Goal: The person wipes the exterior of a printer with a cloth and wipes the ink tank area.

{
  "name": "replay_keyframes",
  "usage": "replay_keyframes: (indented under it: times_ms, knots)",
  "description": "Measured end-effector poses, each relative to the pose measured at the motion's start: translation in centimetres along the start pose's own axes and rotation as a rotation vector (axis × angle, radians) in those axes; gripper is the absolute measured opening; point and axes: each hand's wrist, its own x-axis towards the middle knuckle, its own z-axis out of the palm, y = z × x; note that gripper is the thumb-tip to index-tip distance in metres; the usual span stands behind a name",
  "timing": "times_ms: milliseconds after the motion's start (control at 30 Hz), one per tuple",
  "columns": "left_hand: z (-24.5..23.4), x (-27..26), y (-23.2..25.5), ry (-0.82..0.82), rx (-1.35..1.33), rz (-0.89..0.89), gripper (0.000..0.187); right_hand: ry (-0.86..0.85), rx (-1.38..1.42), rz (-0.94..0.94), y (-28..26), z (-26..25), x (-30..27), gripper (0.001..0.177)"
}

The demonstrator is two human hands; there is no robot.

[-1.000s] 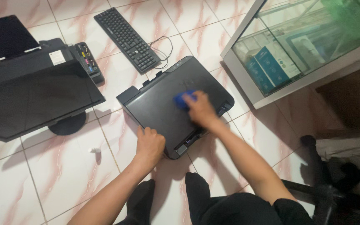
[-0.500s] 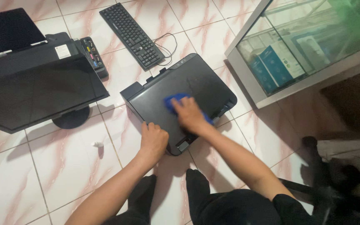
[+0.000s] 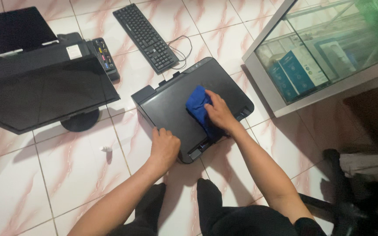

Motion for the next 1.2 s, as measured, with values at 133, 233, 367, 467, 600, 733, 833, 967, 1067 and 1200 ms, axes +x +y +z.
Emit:
replay_keyframes:
  times_ms: [133, 233, 367, 467, 600, 733, 833, 967, 1067, 1200]
  knots:
    - [0.2, 0.3, 0.2, 0.005, 0.003, -0.008, 0.016, 0.030, -0.240, -0.055, -4.3, 1.7, -1.0, 0.072]
    - [0.2, 0.5, 0.1, 0.007, 0.005, -0.012, 0.016, -0.035, -0.429, -0.152, -6.9, 1.8, -1.6, 0.063]
    - [0.2, 0.2, -0.1, -0.008, -0.022, 0.003, 0.015, 0.034, -0.476, -0.365, -6.5, 1.7, -1.9, 0.056]
    - [0.3, 0.2, -0.2, 0.000, -0.035, 0.003, 0.015, -0.043, -0.518, -0.156, -2.8, 0.6, -0.4, 0.058]
    - [0.6, 0.0, -0.7, 0.041, -0.055, 0.019, 0.015, 0.126, -0.619, 0.224, 3.8, -2.9, 4.2, 0.041]
    - [0.8, -0.2, -1.0, 0.081, -0.091, 0.014, 0.012, 0.276, -0.656, 0.171, 4.6, -2.0, 5.9, 0.044]
    - [0.9, -0.2, -1.1, 0.134, -0.075, 0.014, 0.013, 0.010, -0.526, 0.051, -0.4, 1.9, 4.6, 0.040]
    - [1.0, 0.1, -0.9, 0.101, -0.058, 0.018, 0.013, -0.048, -0.350, -0.252, -6.8, 5.3, 0.8, 0.039]
    - [0.8, 0.0, -0.8, 0.082, -0.067, 0.010, 0.014, -0.076, -0.292, -0.364, -6.7, 4.8, 0.9, 0.045]
    - [0.5, -0.2, -1.1, 0.054, -0.082, 0.010, 0.013, -0.011, -0.602, 0.123, -0.2, 0.4, 5.8, 0.037]
